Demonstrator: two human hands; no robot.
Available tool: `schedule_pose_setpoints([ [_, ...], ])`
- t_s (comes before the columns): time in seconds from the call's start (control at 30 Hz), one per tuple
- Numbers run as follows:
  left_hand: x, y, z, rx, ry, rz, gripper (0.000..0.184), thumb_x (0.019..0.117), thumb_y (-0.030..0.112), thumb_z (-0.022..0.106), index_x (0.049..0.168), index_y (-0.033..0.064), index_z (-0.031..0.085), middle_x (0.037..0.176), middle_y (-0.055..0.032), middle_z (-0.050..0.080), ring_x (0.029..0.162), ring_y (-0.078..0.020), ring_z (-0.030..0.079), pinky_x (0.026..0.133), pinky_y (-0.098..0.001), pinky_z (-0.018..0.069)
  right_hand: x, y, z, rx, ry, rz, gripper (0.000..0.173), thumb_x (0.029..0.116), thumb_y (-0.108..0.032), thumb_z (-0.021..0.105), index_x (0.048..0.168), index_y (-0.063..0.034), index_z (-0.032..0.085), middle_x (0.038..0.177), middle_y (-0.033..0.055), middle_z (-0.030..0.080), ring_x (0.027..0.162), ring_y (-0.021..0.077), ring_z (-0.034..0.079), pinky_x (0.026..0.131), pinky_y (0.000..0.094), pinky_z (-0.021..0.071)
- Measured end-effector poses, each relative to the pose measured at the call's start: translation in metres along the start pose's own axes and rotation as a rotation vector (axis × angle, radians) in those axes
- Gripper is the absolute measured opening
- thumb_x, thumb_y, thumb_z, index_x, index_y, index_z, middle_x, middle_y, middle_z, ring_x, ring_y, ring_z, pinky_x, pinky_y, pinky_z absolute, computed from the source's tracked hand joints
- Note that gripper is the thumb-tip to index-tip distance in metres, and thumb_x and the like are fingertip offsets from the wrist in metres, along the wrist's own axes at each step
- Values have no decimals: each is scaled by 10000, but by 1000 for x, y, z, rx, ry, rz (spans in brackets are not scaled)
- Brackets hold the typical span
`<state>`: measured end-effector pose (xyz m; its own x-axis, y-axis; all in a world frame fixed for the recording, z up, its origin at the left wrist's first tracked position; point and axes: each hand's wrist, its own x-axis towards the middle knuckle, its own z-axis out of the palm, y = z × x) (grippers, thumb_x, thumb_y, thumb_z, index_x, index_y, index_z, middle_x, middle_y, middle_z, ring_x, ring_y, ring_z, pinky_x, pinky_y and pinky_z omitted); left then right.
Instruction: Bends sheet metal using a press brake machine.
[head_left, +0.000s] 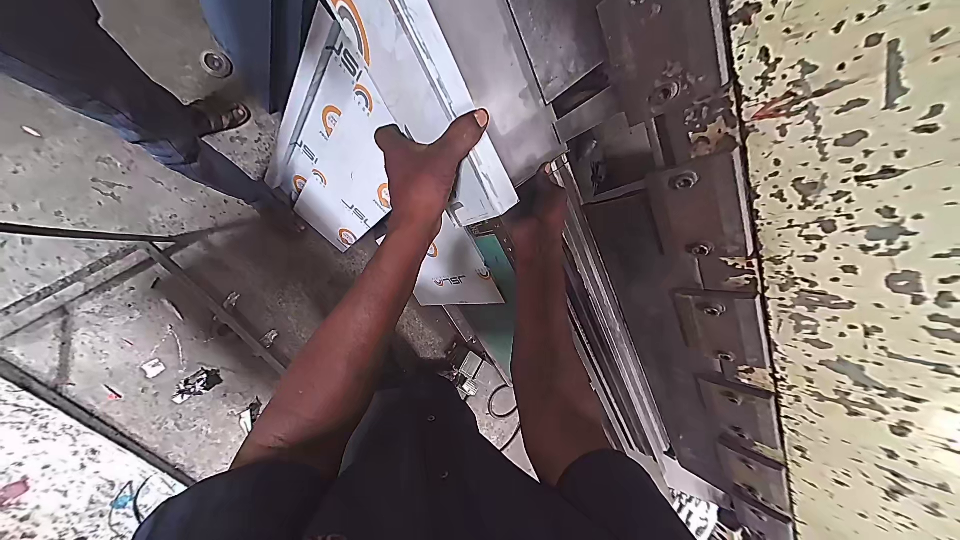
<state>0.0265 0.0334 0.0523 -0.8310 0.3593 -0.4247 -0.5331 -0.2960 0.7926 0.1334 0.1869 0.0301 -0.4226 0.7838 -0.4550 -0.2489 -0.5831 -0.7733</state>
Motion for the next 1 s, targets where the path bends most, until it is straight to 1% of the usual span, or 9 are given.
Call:
schedule_pose_setpoints([
  [0.2,-1,1,0,14,-9,-15,987,707,386,932,1381,25,308,1080,-172,663,880,-249,737,725,-438,670,3,1,-3,11,14,-8,373,1099,-355,413,1307,-63,516,1168,160,660,1081,287,672,933,538,573],
  [0.3,-4,4,0,39,-13,-22,931,748,392,907,1380,26,329,1041,-169,684,835,-264,739,663,-437,657,-4,-2,2,-28,80,-4,338,1072,-340,499,1278,-75,536,1087,143,671,961,272,693,820,503,610],
  [0.47,-7,6,1,89,-5,-49,887,782,445,875,1409,45,392,1068,-182,696,861,-299,734,666,-480,644,-42,-25,-23,-581,74,42,567,1055,-521,515,1393,-67,549,1126,137,734,929,253,745,781,444,645],
  [0.57,-6,8,1,153,-12,-70,861,807,504,835,1417,65,417,1073,-184,696,880,-310,730,701,-502,636,-94,-39,-69,-1147,-4,-285,460,1062,-455,523,1212,-54,690,1045,131,716,921,248,692,819,500,582],
  [0.63,-11,1,1,206,-25,-55,784,845,507,797,1395,57,465,1075,-179,693,895,-295,721,729,-498,626,-143,-54,-113,-1461,80,-404,392,1034,-421,576,1173,-99,751,1093,155,735,1034,325,696,919,595,544],
  [0.7,-13,6,0,236,-32,5,689,895,449,768,1391,36,528,1133,-186,693,965,-287,704,810,-498,612,-186,-65,-148,-1630,199,-447,370,1036,-382,582,1170,-79,749,1083,215,735,1026,413,703,891,658,532],
  [0.8,-10,15,3,236,-10,-21,638,936,427,735,1343,-4,498,995,-226,681,801,-315,701,664,-472,607,-226,-68,-224,-1599,447,-464,312,1022,-274,607,1138,-16,740,1153,261,702,1095,476,662,946,709,486],
  [0.9,-9,10,4,227,6,-92,681,929,456,732,1351,7,445,954,-246,667,757,-341,699,622,-486,605,-250,-56,-307,-1676,794,-358,404,992,-412,593,1142,-65,736,1209,193,702,1180,388,649,1069,570,469],
  [1.0,-11,13,1,261,10,-91,692,937,510,702,1408,53,480,1093,-240,664,882,-347,690,733,-521,595,-268,-45,-335,-1525,817,-184,743,931,-476,689,1410,69,527,1384,395,521,1287,587,506,1056,731,406],
])
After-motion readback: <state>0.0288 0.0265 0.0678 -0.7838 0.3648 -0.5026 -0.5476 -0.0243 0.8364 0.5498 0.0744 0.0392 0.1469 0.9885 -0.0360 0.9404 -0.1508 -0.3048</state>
